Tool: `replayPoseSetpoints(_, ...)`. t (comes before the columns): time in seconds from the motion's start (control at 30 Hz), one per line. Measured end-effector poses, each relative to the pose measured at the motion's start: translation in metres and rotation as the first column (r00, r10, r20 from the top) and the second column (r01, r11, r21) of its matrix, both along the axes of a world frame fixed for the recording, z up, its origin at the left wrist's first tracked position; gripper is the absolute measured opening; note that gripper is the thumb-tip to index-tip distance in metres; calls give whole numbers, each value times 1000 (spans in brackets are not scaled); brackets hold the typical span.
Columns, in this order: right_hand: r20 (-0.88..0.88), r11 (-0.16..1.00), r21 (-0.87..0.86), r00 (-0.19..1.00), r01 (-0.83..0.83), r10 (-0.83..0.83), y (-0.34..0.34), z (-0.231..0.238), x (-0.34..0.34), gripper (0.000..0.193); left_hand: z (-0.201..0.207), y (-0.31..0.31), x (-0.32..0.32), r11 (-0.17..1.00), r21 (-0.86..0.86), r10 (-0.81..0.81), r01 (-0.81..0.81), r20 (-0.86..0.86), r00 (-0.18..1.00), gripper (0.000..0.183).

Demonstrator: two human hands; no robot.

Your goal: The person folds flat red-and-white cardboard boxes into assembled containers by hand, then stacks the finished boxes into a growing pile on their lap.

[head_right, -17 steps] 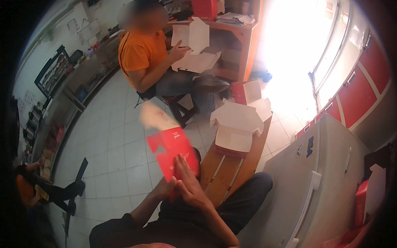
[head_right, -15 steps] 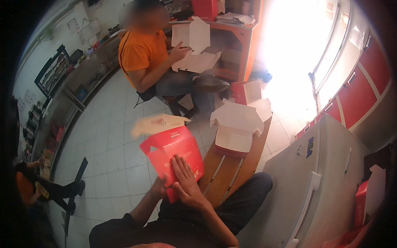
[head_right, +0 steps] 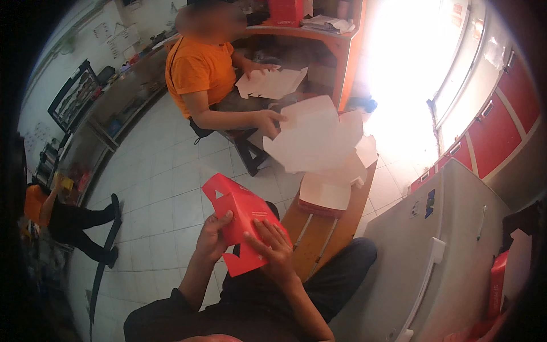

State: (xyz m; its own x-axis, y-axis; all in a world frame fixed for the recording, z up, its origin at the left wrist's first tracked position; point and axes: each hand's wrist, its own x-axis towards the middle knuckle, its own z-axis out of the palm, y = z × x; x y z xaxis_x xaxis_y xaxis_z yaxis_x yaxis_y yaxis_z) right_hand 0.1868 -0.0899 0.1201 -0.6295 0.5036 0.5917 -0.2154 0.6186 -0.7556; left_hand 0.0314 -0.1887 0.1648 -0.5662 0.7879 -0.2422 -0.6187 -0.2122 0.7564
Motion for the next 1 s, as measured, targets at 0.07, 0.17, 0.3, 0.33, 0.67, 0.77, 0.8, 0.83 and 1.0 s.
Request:
replayPoseSetpoints(0.07,-107,868,-493,994,-68,16,-19,12,-1,46,-16,0,6,998,56,22,-23,16,1000,23)
replayPoseSetpoints(0.17,-178,615,-776,984,-141,1,-22,13,-1,42,-25,10,14,985,137,98,-103,41,994,19)
replayPoseSetpoints(0.3,-152,969,-214,975,125,-160,-21,14,1,38,-11,14,20,963,135,228,-231,38,973,11)
replayPoseSetpoints(0.33,-126,982,51,976,183,-176,-12,16,2,37,-9,15,22,956,127,265,-265,10,964,10)
replayPoseSetpoints(0.67,16,997,42,998,64,-65,26,24,-9,45,5,23,45,977,44,213,-209,-186,959,31)
replayPoseSetpoints(0.77,51,991,101,996,-85,80,22,30,-3,46,0,23,36,982,46,190,-185,-236,953,36)
replayPoseSetpoints(0.8,58,976,174,991,-129,121,20,30,-2,46,-1,23,34,983,40,186,-182,-262,947,37)
replayPoseSetpoints(0.83,43,972,227,998,-63,54,16,25,-5,47,4,26,40,975,61,222,-213,-243,944,37)
replayPoseSetpoints(1.0,-129,947,172,960,270,-250,13,16,-23,40,2,32,76,927,209,321,-312,-9,947,39)
